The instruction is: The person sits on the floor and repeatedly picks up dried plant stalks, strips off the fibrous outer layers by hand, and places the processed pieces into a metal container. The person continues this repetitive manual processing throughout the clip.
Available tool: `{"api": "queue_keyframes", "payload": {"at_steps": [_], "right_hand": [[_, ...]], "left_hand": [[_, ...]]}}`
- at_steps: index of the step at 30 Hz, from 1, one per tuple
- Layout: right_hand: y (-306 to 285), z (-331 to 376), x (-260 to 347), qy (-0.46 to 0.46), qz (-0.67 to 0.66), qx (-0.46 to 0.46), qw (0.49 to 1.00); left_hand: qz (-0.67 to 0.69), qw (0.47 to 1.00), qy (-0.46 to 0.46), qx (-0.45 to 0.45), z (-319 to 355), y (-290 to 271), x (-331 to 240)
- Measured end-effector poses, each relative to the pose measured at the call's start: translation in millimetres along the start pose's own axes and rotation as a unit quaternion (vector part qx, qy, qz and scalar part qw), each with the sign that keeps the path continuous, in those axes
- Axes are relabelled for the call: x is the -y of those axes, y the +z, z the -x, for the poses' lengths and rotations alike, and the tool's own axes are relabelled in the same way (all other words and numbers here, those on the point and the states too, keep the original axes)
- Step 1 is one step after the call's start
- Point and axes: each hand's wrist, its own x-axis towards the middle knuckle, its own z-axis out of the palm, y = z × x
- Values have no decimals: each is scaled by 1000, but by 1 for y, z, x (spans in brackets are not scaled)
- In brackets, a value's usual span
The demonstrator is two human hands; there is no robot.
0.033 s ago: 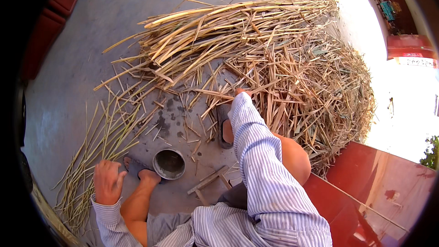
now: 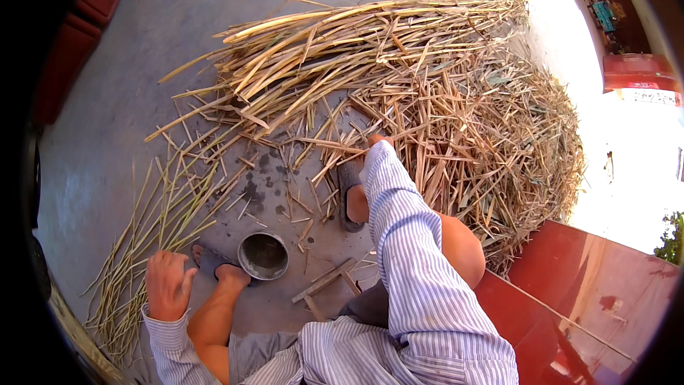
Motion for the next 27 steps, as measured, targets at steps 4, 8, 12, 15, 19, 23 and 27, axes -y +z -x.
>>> {"api": "queue_keyframes", "payload": {"at_steps": [4,8,12,15,19,23,27], "right_hand": [[-25,66,58,-291,346,-74,889],[-5,39,88,-460,496,-102,729],[-15,15,99,-488,533,-57,689],[-66,-31,66,-499,602,-41,623],[-175,-57,20,-261,772,121,566],[-301,-53,-23,10,864,152,481],[-306,6,16,-6,841,102,531]], "left_hand": [[3,1000,-3,21,-9,-1,-7],[6,999,-5,42,-28,-1,-10],[-3,998,-21,64,-39,4,-15],[-10,997,-11,72,-51,7,-18],[-17,997,-18,74,-57,11,-25],[-1,998,2,56,-62,8,-31],[16,997,41,56,-64,15,-42]]}}
